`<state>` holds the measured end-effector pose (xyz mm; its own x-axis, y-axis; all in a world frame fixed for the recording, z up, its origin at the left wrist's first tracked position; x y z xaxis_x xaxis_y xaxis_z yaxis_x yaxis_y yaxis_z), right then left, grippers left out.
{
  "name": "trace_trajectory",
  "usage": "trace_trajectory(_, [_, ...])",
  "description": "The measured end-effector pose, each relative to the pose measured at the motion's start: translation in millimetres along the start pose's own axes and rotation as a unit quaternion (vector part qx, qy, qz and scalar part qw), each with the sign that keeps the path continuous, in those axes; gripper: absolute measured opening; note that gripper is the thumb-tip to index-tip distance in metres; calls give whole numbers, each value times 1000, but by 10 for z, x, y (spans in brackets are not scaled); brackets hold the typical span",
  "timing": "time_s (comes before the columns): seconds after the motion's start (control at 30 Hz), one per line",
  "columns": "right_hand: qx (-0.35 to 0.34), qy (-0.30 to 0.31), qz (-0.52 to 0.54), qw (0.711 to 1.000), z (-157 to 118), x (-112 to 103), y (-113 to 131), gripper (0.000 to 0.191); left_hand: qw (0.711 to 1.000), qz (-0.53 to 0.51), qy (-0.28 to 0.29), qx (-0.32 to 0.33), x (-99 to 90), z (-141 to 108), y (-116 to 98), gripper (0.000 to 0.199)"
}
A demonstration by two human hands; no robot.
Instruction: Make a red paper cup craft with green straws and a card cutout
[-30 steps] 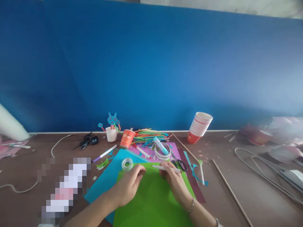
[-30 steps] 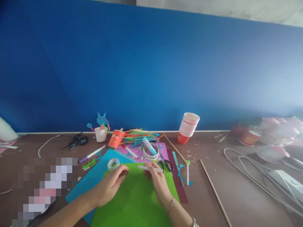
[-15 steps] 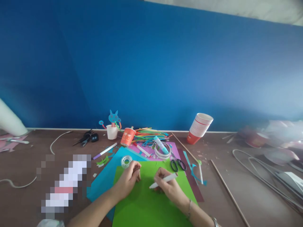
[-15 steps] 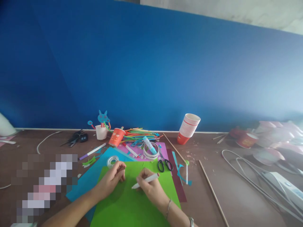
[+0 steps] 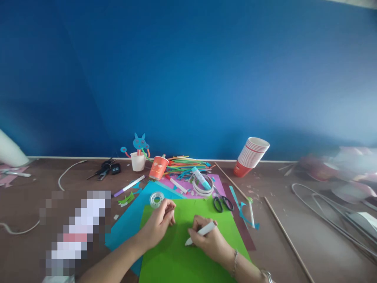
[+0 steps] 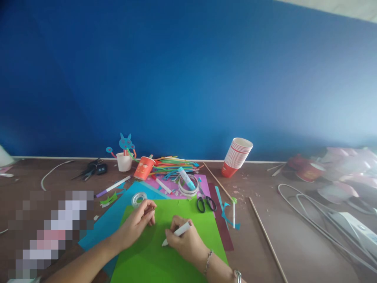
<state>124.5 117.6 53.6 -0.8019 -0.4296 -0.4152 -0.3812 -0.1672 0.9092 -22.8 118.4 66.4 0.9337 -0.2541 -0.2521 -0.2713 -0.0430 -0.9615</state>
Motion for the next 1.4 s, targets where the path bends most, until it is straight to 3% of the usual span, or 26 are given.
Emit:
trace_trajectory(0.8, [19,5,-5,1000,7,39,-34,22,1000,5,-4,4,-2,-11,9,16])
trace_trajectory(1.4, [28,-38,-23,999,20,-47,15,23,1000,3,-8,-1,-7,-18,-23,16])
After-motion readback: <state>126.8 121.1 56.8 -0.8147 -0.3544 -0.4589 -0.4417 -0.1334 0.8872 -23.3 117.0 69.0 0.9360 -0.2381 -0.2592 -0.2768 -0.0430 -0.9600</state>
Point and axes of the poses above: each hand's wrist, its own z-axis towards the middle knuckle, its own x-axis out of the palm, y = z × x, the point moved 8 cm from there along z, towards the middle knuckle, and after that the axes turned 7 degrees about -x, right-handed, at the moved point
